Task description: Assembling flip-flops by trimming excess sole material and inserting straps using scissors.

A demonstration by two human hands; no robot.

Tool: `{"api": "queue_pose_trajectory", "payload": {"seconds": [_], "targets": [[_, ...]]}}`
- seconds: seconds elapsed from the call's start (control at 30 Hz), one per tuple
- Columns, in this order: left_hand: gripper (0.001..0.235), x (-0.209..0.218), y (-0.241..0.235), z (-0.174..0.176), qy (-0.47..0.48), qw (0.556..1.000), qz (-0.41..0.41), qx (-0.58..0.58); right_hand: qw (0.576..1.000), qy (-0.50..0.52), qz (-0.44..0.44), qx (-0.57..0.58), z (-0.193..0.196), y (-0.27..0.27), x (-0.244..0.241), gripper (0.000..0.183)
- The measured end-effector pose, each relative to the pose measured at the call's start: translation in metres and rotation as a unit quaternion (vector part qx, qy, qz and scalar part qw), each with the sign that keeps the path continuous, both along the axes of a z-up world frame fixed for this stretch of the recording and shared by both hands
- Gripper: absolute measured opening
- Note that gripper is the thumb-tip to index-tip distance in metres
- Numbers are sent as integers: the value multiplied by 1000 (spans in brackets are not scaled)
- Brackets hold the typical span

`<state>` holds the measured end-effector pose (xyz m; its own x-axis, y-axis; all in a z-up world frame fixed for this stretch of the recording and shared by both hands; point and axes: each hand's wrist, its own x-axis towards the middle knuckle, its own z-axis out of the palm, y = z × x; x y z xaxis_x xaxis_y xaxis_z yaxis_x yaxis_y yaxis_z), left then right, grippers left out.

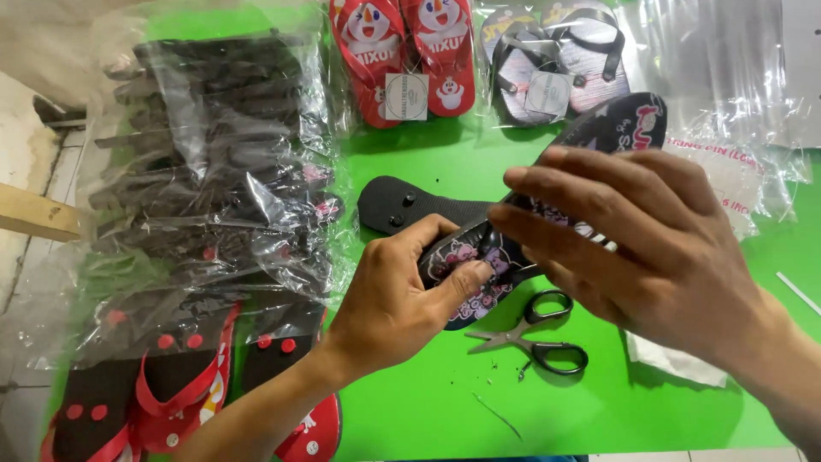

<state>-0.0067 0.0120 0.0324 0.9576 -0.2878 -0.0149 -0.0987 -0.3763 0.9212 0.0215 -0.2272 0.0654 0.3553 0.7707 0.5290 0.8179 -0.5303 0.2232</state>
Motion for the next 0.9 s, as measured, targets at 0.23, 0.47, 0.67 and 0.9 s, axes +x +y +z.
{"api": "queue_pose_trajectory", "payload": {"seconds": [0.23, 0.47, 0.67, 0.9], "targets": [[22, -2, 1, -6, -54, 999, 1, 5, 997, 13, 79, -10, -2, 7, 17, 25], [29, -1, 0, -12, -90, 995, 23, -35, 988, 152, 8, 18, -7, 16, 1, 7], [28, -1, -2, -15, -81, 994, 39, -54, 981, 194, 3, 31, -9, 16, -4, 11], [32, -1, -1, -15, -71, 993, 45, -81, 980, 192, 38, 26, 2, 22, -8, 8]]}}
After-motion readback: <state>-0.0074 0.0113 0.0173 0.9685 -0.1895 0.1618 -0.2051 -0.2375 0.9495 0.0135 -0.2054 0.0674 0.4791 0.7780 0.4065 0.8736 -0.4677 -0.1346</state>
